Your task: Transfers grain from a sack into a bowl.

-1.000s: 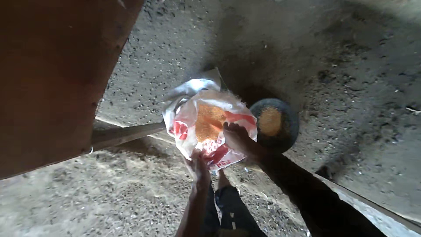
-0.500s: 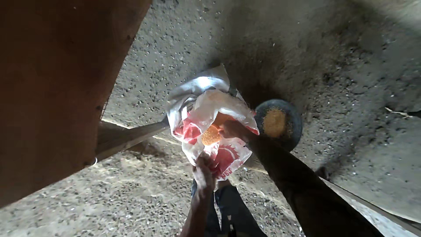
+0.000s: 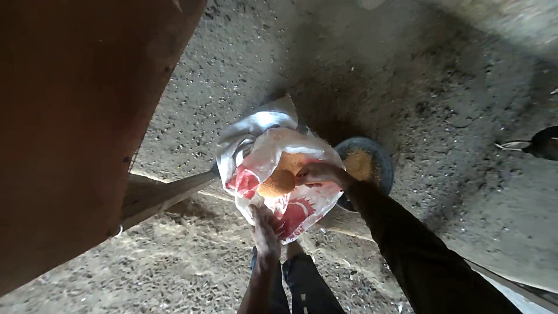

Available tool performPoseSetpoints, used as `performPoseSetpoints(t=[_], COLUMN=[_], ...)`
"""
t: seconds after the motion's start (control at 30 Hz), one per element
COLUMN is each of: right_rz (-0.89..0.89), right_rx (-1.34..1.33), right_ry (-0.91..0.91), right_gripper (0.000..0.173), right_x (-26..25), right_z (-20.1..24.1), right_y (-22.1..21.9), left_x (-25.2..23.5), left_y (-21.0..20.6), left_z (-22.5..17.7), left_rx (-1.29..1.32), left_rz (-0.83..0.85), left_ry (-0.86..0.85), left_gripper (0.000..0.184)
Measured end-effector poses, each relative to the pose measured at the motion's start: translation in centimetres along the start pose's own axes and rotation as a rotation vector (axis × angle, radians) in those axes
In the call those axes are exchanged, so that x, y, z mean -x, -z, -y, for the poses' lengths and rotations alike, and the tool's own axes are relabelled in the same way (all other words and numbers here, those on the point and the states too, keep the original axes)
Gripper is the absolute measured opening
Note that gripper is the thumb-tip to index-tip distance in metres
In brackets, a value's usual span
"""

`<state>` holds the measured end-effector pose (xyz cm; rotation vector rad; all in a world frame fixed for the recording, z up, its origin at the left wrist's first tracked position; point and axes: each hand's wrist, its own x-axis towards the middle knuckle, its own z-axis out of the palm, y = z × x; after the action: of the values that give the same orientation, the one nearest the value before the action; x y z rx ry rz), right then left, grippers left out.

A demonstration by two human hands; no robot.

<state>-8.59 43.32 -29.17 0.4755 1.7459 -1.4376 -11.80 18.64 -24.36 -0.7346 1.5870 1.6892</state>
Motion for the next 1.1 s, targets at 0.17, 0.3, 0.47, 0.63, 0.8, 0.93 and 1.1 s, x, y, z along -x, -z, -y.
performPoseSetpoints(t=[0.17, 0.3, 0.47, 0.63, 0.8, 0.93, 1.1], right_rz=[-0.01, -0.009, -0.016, -0.04, -0.135, -0.266, -0.462], right_rx=[-0.057, -0.046, -0.138, -0.262, -0.296, -0.419, -0.415], right_ry=[0.094, 0.119, 0.143, 0.176, 0.082, -0.031, -0.345], right_gripper=[0.029, 0.028, 0.024, 0.018, 0.021, 0.017, 0.029], right_x=[2.8, 5.4, 8.9, 14.3, 20.8, 26.0, 27.8], right_z=[0.5, 1.6, 2.3, 1.0, -4.5, -11.4, -19.8], right_y=[1.3, 1.8, 2.3, 2.4, 2.2, 1.7, -0.1], left_x=[-0.2, 0.1, 0.7, 1.0, 0.4, 0.0, 0.3], left_y=[-0.5, -1.0, -1.6, -2.1, -1.3, -0.9, -0.9], left_z=[0.1, 0.1, 0.0, 0.0, -0.2, -0.2, -0.1], left_rx=[0.081, 0.107, 0.09, 0.144, 0.112, 0.116, 0.086], left_rz=[0.073, 0.071, 0.025, 0.047, 0.111, 0.124, 0.065], left_ry=[-0.051, -0.083, -0.1, -0.115, -0.139, -0.165, -0.143], left_gripper=[0.068, 0.068, 0.067, 0.068, 0.073, 0.073, 0.071])
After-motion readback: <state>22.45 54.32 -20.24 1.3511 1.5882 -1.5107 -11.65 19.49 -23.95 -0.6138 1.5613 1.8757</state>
